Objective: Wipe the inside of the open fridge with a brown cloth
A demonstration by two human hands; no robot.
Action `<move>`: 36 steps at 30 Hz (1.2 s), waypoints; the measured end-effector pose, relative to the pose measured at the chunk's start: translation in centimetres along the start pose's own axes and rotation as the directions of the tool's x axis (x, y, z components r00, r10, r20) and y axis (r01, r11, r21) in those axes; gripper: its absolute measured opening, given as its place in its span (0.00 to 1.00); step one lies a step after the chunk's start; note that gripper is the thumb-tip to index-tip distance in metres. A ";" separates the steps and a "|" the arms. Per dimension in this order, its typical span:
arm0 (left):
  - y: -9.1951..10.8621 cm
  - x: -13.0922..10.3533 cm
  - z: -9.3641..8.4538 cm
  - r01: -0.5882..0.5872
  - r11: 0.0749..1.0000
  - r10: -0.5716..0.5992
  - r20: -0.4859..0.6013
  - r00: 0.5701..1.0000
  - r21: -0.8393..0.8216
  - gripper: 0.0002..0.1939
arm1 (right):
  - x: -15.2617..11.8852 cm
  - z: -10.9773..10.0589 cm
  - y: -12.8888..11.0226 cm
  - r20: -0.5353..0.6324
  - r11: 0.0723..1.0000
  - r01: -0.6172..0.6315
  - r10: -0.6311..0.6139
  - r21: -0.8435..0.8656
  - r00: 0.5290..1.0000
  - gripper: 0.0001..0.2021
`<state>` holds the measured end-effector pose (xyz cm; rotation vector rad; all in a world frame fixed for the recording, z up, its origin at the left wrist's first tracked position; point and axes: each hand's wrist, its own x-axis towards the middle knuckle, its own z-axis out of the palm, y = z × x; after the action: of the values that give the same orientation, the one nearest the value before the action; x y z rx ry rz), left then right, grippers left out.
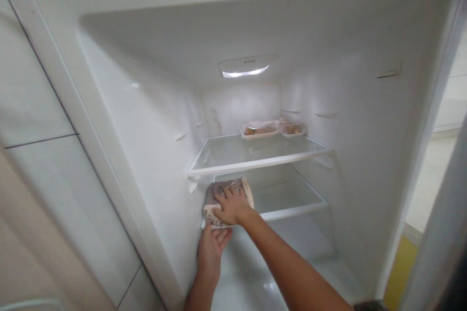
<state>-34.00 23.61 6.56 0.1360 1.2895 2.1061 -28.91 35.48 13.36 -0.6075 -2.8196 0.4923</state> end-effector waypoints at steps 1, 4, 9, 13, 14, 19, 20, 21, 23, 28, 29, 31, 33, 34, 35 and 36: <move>-0.1 0.1 0.0 -0.008 1.000 0.008 0.003 1.000 -0.010 0.21 | 0.6 0.3 -0.8 0.007 1.000 0.017 -0.017 0.008 1.000 0.35; -0.4 0.2 -0.2 -0.019 0.999 0.019 0.008 1.000 0.025 0.22 | 1.6 0.9 -1.6 -0.001 1.000 0.010 -0.010 0.010 1.000 0.36; -0.3 0.1 -0.7 0.014 0.994 -0.019 0.041 0.999 0.111 0.21 | -0.4 -0.5 3.0 -0.064 0.988 -0.133 0.129 -0.073 0.990 0.35; -0.4 -0.2 -1.4 0.015 0.989 -0.029 0.094 0.995 0.149 0.22 | -4.6 -3.0 10.2 -0.170 0.931 -0.330 0.303 -0.159 0.938 0.33; -0.5 -0.3 -1.5 0.003 0.987 -0.018 0.097 0.995 0.160 0.21 | -5.7 -3.6 12.0 -0.189 0.915 -0.368 0.337 -0.167 0.922 0.33; -1.4 -0.8 -0.3 -0.069 0.977 0.037 0.160 0.986 0.200 0.17 | -8.8 -4.8 16.9 -0.289 0.870 -0.407 0.328 -0.277 0.899 0.29; -1.6 -0.9 0.1 -0.065 0.977 0.030 0.170 0.985 0.203 0.18 | -8.8 -4.7 17.1 -0.285 0.870 -0.406 0.329 -0.278 0.900 0.29; -1.7 -0.9 0.5 -0.064 0.977 0.027 0.174 0.984 0.205 0.18 | -8.6 -4.6 17.2 -0.283 0.868 -0.415 0.340 -0.274 0.897 0.30; -2.0 -0.6 1.0 -0.084 0.974 0.048 0.172 0.984 0.211 0.18 | -7.7 -4.3 17.1 -0.282 0.859 -0.438 0.364 -0.267 0.887 0.30; -3.3 1.6 0.7 -0.160 0.964 0.113 0.219 0.969 0.213 0.21 | -4.3 -4.1 17.3 -0.262 0.838 -0.486 0.425 -0.248 0.867 0.31; -3.7 2.2 0.5 -0.157 0.967 0.105 0.246 0.964 0.203 0.25 | -3.4 -4.1 17.3 -0.258 0.835 -0.495 0.437 -0.240 0.862 0.31; -4.6 3.4 0.3 -0.125 0.972 0.054 0.328 0.943 0.198 0.32 | -1.4 -4.0 17.1 -0.251 0.825 -0.523 0.470 -0.216 0.846 0.32; -5.4 4.4 0.2 -0.082 0.974 -0.014 0.418 0.908 0.211 0.38 | 0.8 -3.7 16.4 -0.244 0.810 -0.557 0.511 -0.185 0.824 0.33; -5.7 4.7 0.2 -0.069 0.975 -0.037 0.456 0.889 0.213 0.40 | 1.8 -3.5 15.8 -0.240 0.803 -0.571 0.528 -0.170 0.815 0.34; -6.0 4.9 0.2 -0.063 0.975 -0.049 0.484 0.874 0.212 0.41 | 2.9 -3.2 15.1 -0.235 0.802 -0.577 0.537 -0.157 0.810 0.35; -6.2 5.0 0.2 -0.067 0.977 -0.046 0.502 0.864 0.204 0.42 | 3.8 -2.8 14.2 -0.227 0.807 -0.572 0.536 -0.147 0.813 0.35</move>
<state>-34.87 28.50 0.30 0.7425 1.1795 1.7609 -26.45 50.08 11.30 -1.4704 -2.5042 0.2092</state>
